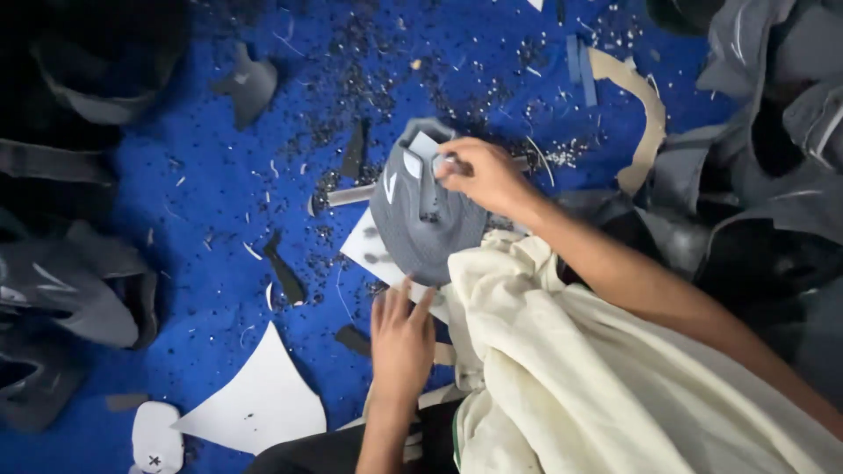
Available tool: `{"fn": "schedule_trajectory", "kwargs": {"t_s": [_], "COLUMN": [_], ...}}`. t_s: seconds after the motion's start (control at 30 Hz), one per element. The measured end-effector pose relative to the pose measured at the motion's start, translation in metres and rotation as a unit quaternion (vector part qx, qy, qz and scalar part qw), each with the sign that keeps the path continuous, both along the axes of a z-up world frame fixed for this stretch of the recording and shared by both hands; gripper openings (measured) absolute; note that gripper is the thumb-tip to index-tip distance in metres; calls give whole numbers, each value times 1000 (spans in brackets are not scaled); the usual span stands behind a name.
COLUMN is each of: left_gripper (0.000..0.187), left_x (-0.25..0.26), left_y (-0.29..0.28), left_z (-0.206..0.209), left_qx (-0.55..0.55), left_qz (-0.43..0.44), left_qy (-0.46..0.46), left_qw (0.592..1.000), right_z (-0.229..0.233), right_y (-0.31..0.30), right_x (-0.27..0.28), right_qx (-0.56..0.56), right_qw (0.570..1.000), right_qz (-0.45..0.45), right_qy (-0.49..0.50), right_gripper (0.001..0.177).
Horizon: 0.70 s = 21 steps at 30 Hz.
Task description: Hammering a shoe upper onto a metal post to shape and form it.
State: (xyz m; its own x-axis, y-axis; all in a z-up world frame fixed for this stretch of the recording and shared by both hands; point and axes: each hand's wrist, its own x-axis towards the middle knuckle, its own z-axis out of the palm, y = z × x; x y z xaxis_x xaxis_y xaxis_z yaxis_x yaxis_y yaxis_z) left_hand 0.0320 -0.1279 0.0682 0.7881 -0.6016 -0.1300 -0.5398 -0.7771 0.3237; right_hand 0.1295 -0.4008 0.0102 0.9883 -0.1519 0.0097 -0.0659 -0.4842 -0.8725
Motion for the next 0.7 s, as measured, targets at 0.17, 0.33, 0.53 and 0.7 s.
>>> {"fn": "schedule_trajectory", "kwargs": {"t_s": [0.17, 0.33, 0.53, 0.7], "left_gripper": [77, 110, 103, 93], "left_x": [-60, -86, -116, -54], "left_y": [36, 67, 75, 20], "left_z": [26, 14, 16, 140], "left_qx": [43, 139, -209, -379], "left_qz": [151, 319, 350, 305], "left_qy": [38, 258, 252, 141], "left_qw": [987, 901, 878, 862], "right_z": [-52, -71, -52, -33], "right_y": [9, 15, 34, 36], "right_x": [12, 8, -11, -24], "right_qx": [387, 409, 229, 137], "right_qw": [911, 900, 970, 983], "right_qz": [84, 115, 74, 90], "right_qy": [117, 94, -38, -87], "right_gripper": [20, 10, 10, 27]}}
